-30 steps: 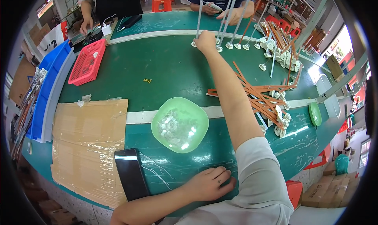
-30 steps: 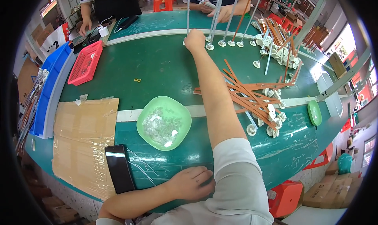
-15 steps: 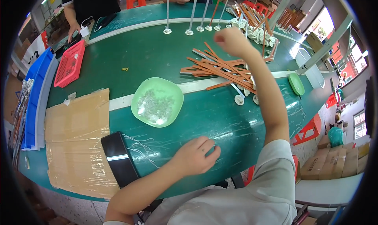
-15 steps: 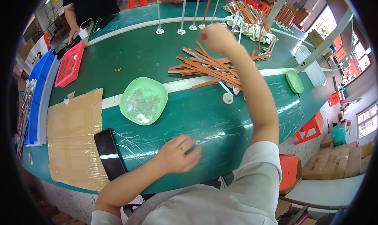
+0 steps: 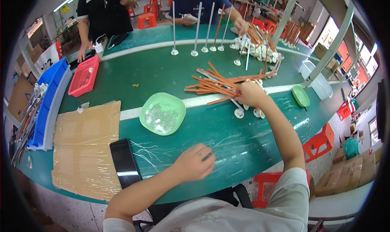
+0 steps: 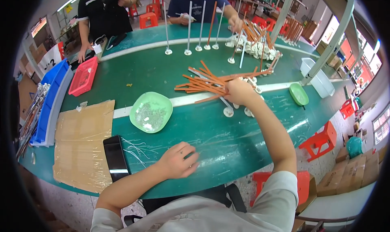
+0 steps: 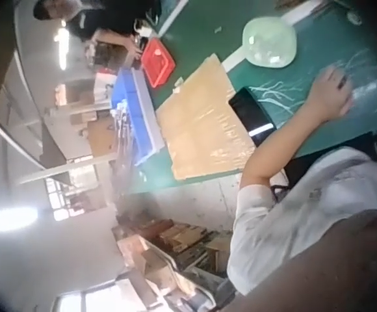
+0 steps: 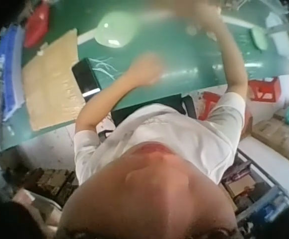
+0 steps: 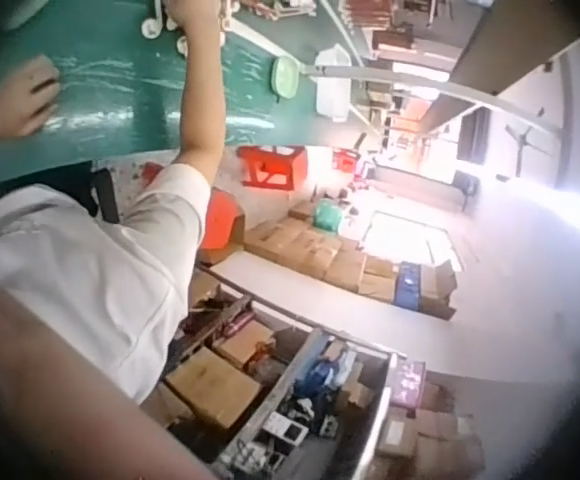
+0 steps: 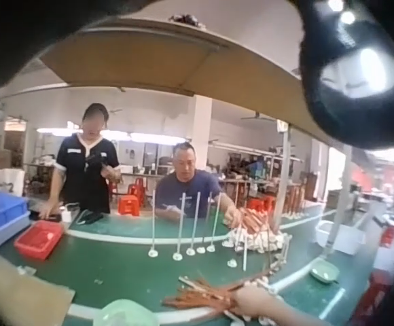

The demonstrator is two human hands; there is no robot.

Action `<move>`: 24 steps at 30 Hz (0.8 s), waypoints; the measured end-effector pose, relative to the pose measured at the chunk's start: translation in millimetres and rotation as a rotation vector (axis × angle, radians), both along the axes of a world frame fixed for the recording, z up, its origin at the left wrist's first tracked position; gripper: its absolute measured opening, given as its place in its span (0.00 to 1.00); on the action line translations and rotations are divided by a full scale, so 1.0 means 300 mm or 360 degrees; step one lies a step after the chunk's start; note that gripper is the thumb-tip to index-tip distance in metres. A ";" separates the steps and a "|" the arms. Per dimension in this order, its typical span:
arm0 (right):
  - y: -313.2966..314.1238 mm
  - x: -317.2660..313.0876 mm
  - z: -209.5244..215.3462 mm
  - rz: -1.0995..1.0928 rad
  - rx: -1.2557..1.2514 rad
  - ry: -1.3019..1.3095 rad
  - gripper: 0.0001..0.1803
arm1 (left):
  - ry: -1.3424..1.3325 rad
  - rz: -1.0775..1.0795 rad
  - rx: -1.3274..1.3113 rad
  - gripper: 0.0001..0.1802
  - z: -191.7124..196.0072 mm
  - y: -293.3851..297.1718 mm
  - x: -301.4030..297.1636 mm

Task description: Assembling LED light strips onto small circular plastic bases using a caliper for precise positioning.

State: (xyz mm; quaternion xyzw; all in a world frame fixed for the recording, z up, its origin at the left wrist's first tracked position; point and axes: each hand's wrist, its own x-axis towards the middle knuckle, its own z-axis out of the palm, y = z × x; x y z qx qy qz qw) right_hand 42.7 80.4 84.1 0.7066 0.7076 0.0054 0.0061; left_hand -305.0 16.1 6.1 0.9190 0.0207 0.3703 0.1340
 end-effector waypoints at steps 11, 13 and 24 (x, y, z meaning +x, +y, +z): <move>-0.069 -0.009 -0.030 -0.0196 0.0105 -0.0244 0.13 | 0.0117 0.0034 0.0009 0.14 -0.010 -0.006 -0.008; -0.088 0.008 -0.027 -0.0123 0.0211 -0.0048 0.14 | 0.0114 0.0032 0.0021 0.13 -0.011 -0.004 -0.006; -0.185 0.129 0.141 -0.0172 0.0332 0.0741 0.15 | 0.0164 0.0020 0.0000 0.12 -0.006 0.000 -0.003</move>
